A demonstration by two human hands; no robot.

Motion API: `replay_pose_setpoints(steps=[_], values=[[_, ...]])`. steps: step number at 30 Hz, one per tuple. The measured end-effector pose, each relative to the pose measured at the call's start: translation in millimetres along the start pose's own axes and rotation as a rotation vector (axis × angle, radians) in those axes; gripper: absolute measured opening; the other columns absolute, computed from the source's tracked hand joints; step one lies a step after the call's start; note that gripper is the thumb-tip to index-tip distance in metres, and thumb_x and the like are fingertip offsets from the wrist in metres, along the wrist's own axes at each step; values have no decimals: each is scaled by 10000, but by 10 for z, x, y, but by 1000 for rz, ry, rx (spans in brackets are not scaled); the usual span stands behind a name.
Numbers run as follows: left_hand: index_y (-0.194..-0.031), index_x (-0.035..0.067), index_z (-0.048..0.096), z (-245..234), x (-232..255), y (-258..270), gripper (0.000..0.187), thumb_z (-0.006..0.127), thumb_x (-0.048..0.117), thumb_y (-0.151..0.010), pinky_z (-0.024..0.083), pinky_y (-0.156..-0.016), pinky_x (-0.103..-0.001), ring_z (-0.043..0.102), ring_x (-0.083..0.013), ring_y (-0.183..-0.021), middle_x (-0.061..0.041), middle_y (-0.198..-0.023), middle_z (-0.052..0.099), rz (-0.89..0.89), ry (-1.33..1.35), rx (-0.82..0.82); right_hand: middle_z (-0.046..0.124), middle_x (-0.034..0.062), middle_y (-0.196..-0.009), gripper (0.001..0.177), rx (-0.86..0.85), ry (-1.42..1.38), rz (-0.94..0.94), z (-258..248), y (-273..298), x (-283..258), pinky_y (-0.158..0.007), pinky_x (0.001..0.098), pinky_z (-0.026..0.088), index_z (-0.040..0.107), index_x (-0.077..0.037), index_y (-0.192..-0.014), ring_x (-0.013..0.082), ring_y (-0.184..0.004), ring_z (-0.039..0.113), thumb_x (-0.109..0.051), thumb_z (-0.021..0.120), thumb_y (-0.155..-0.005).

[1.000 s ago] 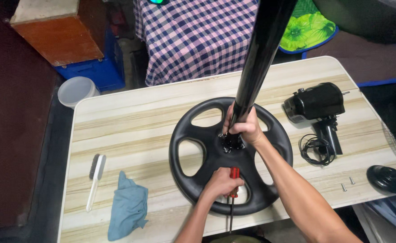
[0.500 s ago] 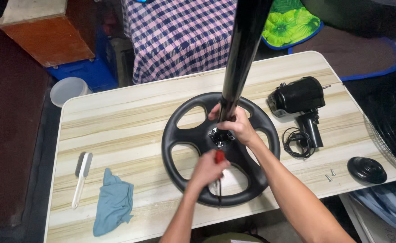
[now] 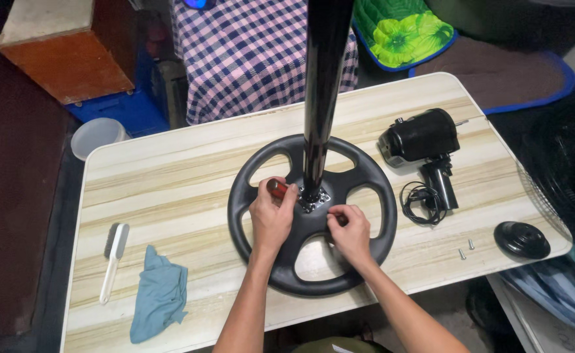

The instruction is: The person uses a screwdriver to remove screws from the fan blade hub, detaches the blade, and then unscrews the motor housing to separate the fan components on a table.

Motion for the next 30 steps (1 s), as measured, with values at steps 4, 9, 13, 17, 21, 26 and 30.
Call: replay_pose_setpoints(steps=[4, 9, 13, 17, 21, 26, 30], values=[[-1079, 12, 631, 63, 36, -1, 274, 760, 190, -916, 576, -629, -299, 714, -164, -701, -98, -831, 719, 114, -48, -23, 709, 82, -883, 144, 17, 26, -99, 38, 19, -169, -737, 334, 563, 773, -60, -921, 209, -773, 694, -116, 788, -789], [-1072, 7, 619, 82, 88, -68, 279, 762, 183, -910, 558, -601, -310, 695, -180, -649, -98, -803, 713, 146, -95, -63, 707, 86, -876, 185, 24, 31, -122, 105, -19, -281, -738, 358, 559, 771, -65, -931, 237, -781, 687, -137, 812, -766], [-1073, 13, 623, 69, 115, -84, 274, 757, 187, -910, 564, -595, -314, 712, -187, -643, -98, -798, 727, 111, -101, -126, 692, 67, -925, 223, -20, 112, -140, 185, -21, -324, -806, 396, 503, 784, -104, -959, 255, -901, 654, -195, 822, -759], [-1071, 17, 628, 56, 126, -115, 282, 766, 193, -899, 569, -593, -324, 731, -193, -652, -105, -794, 735, 107, -108, -140, 674, 37, -968, 222, -34, 173, -130, 261, -24, -322, -859, 405, 426, 799, -151, -938, 243, -985, 614, -237, 833, -736], [-1070, 11, 625, 63, 127, -128, 288, 767, 189, -894, 567, -588, -327, 734, -199, -646, -111, -795, 731, 113, -87, -124, 672, 19, -966, 197, -20, 184, -140, 290, -9, -281, -857, 403, 418, 821, -180, -920, 230, -984, 609, -233, 826, -730], [-1083, 18, 628, 69, 157, -115, 284, 765, 183, -898, 566, -581, -331, 728, -209, -636, -109, -800, 729, 139, -105, -150, 654, 29, -975, 202, -33, 167, -133, 301, -14, -233, -861, 405, 414, 824, -175, -935, 234, -988, 599, -257, 828, -751], [-1082, 22, 629, 82, 219, -129, 299, 778, 180, -876, 566, -571, -341, 724, -225, -622, -118, -793, 716, 163, -122, -222, 646, 31, -959, 217, -50, 179, -95, 319, -25, -225, -863, 404, 413, 828, -175, -936, 238, -987, 593, -274, 831, -743]])
Point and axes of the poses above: each hand's wrist, its own y-axis away from the middle knuckle, its own z-axis out of the palm, x = y × z, the point moved 2 cm from there along -y, towards the middle knuckle
